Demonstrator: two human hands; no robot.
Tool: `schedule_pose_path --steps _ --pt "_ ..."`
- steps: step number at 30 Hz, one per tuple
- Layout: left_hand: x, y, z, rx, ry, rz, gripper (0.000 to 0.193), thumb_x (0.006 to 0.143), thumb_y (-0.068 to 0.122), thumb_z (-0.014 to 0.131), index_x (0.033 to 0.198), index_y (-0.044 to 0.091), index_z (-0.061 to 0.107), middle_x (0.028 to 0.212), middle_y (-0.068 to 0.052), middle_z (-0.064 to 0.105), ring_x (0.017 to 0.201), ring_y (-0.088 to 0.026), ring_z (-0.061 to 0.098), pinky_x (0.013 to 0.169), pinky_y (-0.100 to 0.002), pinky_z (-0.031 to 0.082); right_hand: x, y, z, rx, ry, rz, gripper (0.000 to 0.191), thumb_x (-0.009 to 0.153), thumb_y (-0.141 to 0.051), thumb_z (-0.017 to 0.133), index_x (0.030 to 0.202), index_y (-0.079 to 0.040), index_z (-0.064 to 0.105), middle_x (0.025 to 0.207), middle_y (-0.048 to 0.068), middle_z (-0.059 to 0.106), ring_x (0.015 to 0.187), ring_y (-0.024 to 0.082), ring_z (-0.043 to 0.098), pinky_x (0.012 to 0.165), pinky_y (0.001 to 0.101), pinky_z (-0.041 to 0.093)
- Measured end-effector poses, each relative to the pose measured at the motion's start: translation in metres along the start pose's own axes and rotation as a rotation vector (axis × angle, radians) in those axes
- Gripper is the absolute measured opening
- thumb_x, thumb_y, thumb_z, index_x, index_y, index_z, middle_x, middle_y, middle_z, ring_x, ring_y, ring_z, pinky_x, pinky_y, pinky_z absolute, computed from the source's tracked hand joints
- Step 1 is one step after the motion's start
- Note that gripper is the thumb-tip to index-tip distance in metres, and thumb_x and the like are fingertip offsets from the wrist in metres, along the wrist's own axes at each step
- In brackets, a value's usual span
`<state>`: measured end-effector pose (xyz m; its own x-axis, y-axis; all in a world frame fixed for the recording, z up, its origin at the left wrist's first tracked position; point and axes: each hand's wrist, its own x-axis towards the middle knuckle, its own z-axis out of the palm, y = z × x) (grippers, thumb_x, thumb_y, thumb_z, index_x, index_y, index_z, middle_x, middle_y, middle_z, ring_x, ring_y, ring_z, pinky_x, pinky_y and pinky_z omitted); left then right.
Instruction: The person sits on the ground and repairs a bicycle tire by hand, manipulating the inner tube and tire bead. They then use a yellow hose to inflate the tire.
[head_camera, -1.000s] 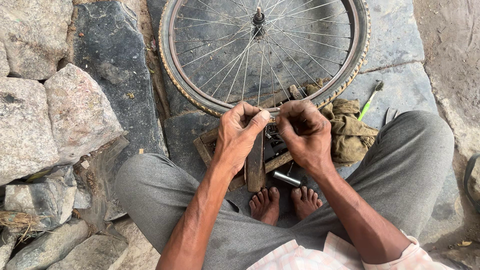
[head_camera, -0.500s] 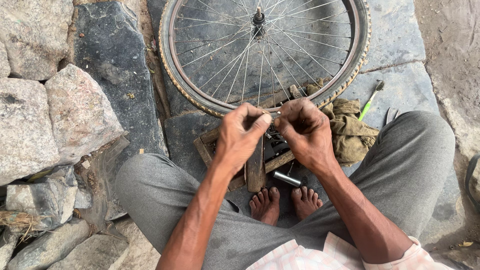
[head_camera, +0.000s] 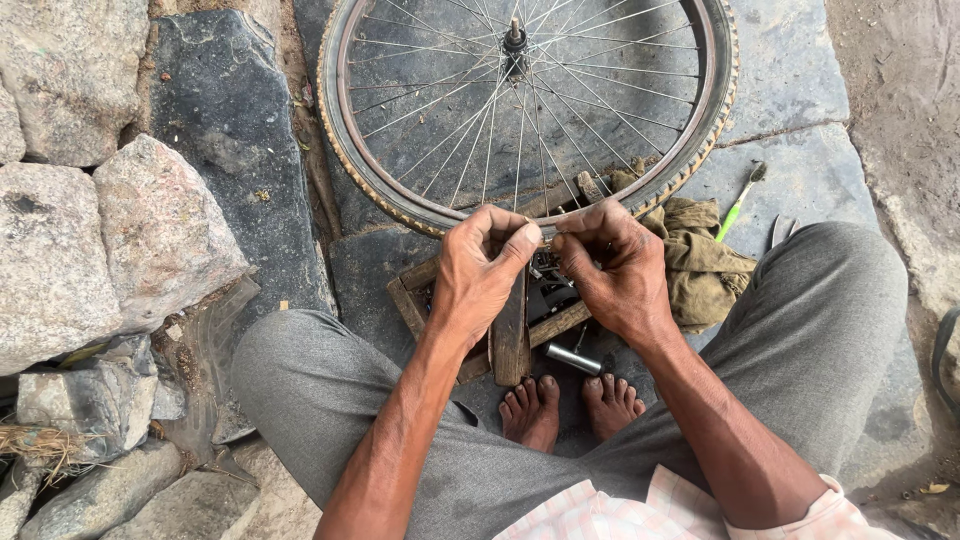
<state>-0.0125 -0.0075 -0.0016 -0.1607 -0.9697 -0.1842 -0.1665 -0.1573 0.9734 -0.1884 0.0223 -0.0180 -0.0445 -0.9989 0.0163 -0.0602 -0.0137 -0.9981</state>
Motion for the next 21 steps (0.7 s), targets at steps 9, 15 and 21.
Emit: schedule_pose_path --steps 9,15,21 --pt "-0.004 0.0021 0.0069 0.02 -0.034 0.036 0.018 0.097 0.019 0.073 0.097 0.001 0.069 0.078 0.001 0.064 0.071 -0.006 0.058 0.062 -0.024 0.052 0.0023 0.0047 -0.0019 0.114 0.044 0.067 0.007 0.097 0.001 0.069 0.1 -0.001 0.063 0.087 0.006 0.073 0.073 0.005 0.069 0.062 0.0209 0.06" --pt "-0.0021 0.0031 0.0058 0.033 -0.037 -0.018 0.02 0.093 0.024 0.072 0.1 0.006 0.074 0.08 0.001 0.068 0.066 -0.009 0.058 0.057 -0.026 0.052 0.0026 0.0062 -0.0027 0.105 0.03 0.033 0.007 0.097 0.001 0.068 0.099 -0.002 0.062 0.088 0.005 0.075 0.072 0.005 0.07 0.059 0.02 0.059" --pt "-0.0012 -0.0024 0.0047 -0.014 -0.037 0.064 0.02 0.093 0.022 0.074 0.098 0.004 0.073 0.087 0.001 0.071 0.075 -0.007 0.064 0.066 -0.024 0.058 0.0006 0.0092 0.001 0.134 0.067 0.025 0.007 0.099 0.002 0.069 0.099 -0.001 0.062 0.085 0.007 0.072 0.068 0.005 0.066 0.057 0.0202 0.056"
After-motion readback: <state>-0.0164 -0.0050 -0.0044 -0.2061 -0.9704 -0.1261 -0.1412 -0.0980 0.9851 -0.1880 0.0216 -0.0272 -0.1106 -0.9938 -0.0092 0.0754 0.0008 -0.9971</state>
